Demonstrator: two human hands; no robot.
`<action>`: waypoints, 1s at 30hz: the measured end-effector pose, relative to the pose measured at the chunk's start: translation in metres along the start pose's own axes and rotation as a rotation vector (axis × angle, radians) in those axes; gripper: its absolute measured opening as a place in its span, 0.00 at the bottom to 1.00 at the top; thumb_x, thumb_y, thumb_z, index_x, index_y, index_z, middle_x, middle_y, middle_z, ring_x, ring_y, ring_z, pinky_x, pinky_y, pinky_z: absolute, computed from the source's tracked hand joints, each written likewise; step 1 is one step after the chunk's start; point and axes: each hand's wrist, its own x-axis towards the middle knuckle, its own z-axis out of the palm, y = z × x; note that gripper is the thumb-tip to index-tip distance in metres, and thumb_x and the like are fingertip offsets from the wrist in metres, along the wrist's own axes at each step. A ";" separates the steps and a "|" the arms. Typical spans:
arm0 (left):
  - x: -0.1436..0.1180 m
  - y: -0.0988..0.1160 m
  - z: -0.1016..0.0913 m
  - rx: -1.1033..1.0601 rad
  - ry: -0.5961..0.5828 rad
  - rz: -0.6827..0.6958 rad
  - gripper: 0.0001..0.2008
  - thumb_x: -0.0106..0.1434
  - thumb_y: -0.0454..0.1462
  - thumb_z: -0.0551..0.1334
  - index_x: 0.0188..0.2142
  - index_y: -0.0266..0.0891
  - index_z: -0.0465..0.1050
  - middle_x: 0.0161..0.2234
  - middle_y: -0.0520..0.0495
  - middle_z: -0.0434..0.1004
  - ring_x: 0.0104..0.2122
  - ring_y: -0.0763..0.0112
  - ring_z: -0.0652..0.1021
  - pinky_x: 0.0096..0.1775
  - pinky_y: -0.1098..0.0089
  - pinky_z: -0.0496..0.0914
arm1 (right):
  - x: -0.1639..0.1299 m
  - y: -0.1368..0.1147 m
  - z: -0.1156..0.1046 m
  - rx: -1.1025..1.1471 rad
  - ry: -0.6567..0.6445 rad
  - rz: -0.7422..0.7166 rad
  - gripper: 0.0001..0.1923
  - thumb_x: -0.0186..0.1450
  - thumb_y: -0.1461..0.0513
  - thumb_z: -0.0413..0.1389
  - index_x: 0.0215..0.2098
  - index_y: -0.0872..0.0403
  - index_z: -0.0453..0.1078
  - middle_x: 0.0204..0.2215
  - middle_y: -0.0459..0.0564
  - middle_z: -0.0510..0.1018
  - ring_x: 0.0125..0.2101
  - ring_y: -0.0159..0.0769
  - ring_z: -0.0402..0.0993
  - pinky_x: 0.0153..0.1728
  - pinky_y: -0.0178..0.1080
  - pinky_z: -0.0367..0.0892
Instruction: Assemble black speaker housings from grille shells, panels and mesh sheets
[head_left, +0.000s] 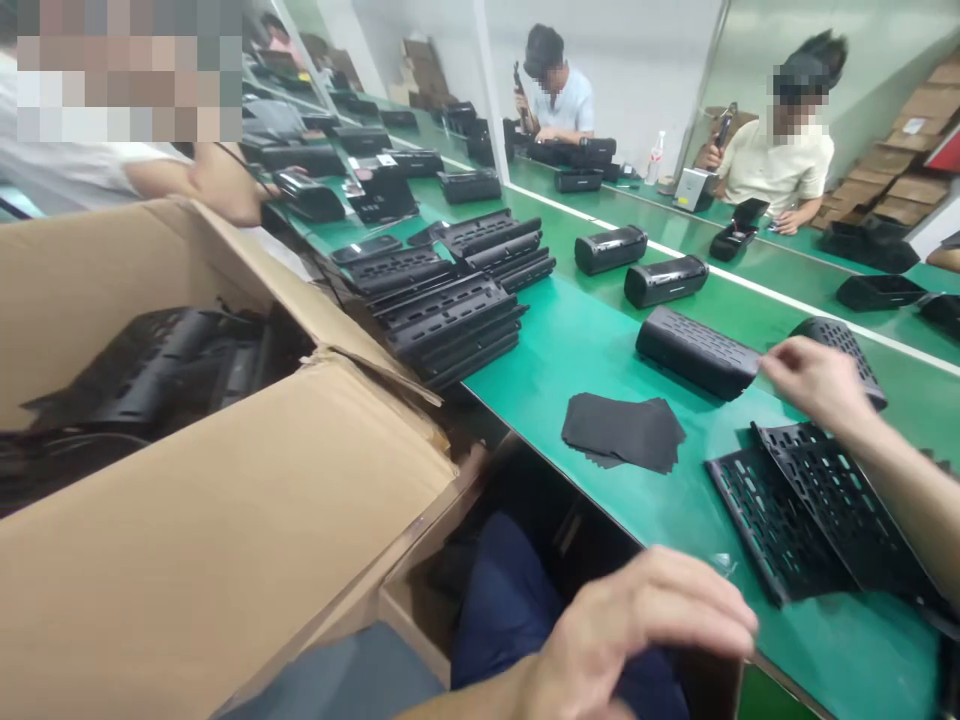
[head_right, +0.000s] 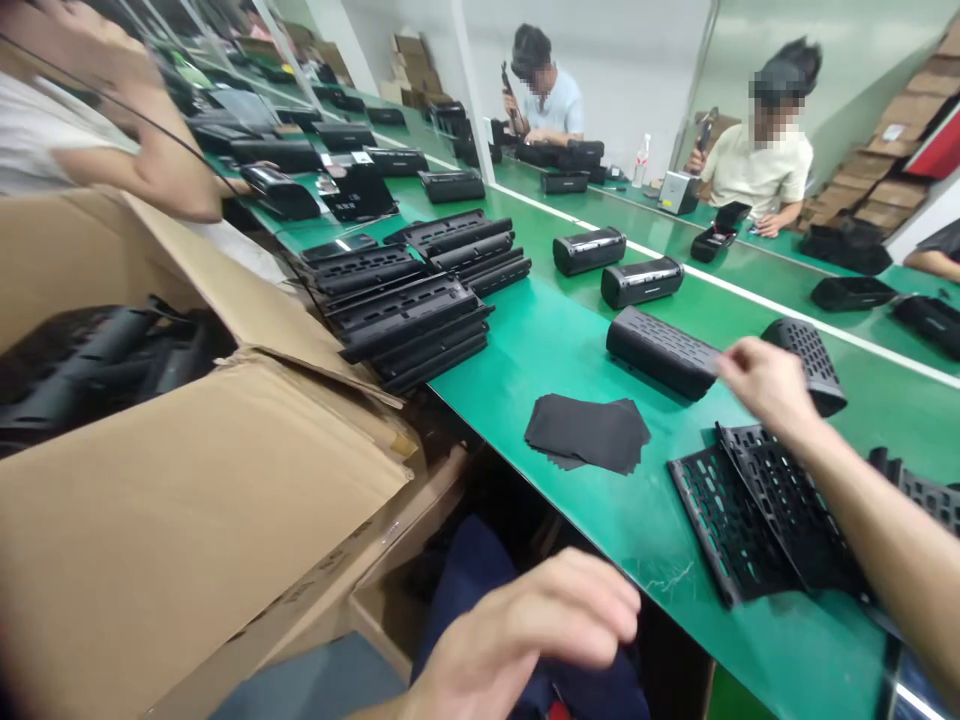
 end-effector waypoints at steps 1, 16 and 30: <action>0.004 -0.008 0.000 0.047 0.057 0.053 0.22 0.75 0.51 0.53 0.59 0.44 0.74 0.49 0.37 0.83 0.51 0.51 0.81 0.53 0.53 0.77 | -0.014 -0.020 0.012 0.037 -0.069 -0.098 0.08 0.70 0.56 0.61 0.37 0.51 0.78 0.35 0.51 0.83 0.33 0.38 0.77 0.36 0.38 0.65; 0.013 -0.134 -0.106 1.175 0.226 -0.203 0.13 0.70 0.37 0.60 0.52 0.39 0.77 0.54 0.37 0.80 0.58 0.51 0.76 0.65 0.43 0.64 | -0.062 -0.087 0.080 0.140 -0.253 -0.312 0.09 0.71 0.60 0.57 0.33 0.51 0.75 0.37 0.51 0.79 0.37 0.39 0.76 0.34 0.36 0.61; 0.034 -0.109 -0.069 0.765 0.306 -0.179 0.18 0.71 0.42 0.58 0.56 0.38 0.74 0.57 0.35 0.78 0.58 0.51 0.74 0.62 0.49 0.67 | -0.140 -0.060 0.023 0.582 -0.312 -0.155 0.05 0.64 0.60 0.53 0.31 0.49 0.62 0.25 0.42 0.75 0.26 0.34 0.71 0.28 0.34 0.63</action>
